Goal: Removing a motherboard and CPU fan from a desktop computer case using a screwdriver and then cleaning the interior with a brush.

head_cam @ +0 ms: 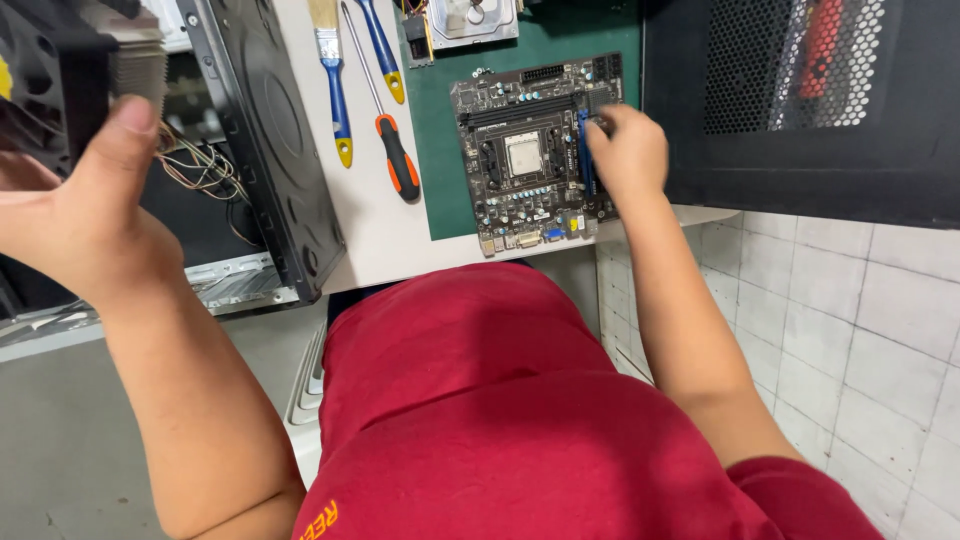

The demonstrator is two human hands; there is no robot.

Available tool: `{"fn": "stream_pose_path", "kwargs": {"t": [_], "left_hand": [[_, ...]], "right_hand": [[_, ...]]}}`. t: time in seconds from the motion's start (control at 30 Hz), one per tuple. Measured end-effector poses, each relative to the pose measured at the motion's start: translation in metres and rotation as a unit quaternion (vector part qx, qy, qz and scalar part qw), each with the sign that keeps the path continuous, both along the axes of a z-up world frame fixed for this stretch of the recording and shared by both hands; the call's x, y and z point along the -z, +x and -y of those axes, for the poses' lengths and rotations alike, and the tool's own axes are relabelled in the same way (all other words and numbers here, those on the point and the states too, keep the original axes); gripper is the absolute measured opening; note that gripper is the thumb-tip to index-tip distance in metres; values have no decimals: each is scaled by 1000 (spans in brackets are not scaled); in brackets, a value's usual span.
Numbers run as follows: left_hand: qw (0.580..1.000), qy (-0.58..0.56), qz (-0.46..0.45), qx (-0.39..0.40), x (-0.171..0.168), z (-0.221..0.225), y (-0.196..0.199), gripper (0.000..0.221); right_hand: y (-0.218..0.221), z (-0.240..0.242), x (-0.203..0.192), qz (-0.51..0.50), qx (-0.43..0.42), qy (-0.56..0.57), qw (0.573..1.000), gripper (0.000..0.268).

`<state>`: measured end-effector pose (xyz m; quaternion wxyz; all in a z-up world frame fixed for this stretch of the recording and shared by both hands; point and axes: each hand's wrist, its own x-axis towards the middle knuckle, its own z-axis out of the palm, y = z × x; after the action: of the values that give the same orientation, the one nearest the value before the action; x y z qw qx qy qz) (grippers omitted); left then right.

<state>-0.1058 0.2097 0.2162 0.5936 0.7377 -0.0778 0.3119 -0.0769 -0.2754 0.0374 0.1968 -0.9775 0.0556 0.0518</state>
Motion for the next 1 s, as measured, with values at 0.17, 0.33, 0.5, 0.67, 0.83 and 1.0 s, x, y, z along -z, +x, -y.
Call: {"fn": "stream_pose_path", "kwargs": {"t": [0.17,0.33,0.5,0.67,0.83,1.0], "left_hand": [[1000,-7,2,3,-6,7,-9,62],[1000,-11,7,3,-38,24,-9,58],[999,23,-27,-16,-49,16,-18,59],[999,24,-31,-28,-51,2,-21,59],[998,29,-38,-30,-51,-12,-24,58],[998,35,-45,-41,-49,-23,-23,59]], "right_hand": [[72,-85,13,-24,-70,63,995,25],[105,-141,19,-186,-8,-42,982,72],[114,-154,41,-174,34,-88,980,47],[112,-160,38,-163,49,-59,984,37],[113,-153,48,-154,62,-45,985,23],[114,-150,61,-120,48,-36,991,7]]}}
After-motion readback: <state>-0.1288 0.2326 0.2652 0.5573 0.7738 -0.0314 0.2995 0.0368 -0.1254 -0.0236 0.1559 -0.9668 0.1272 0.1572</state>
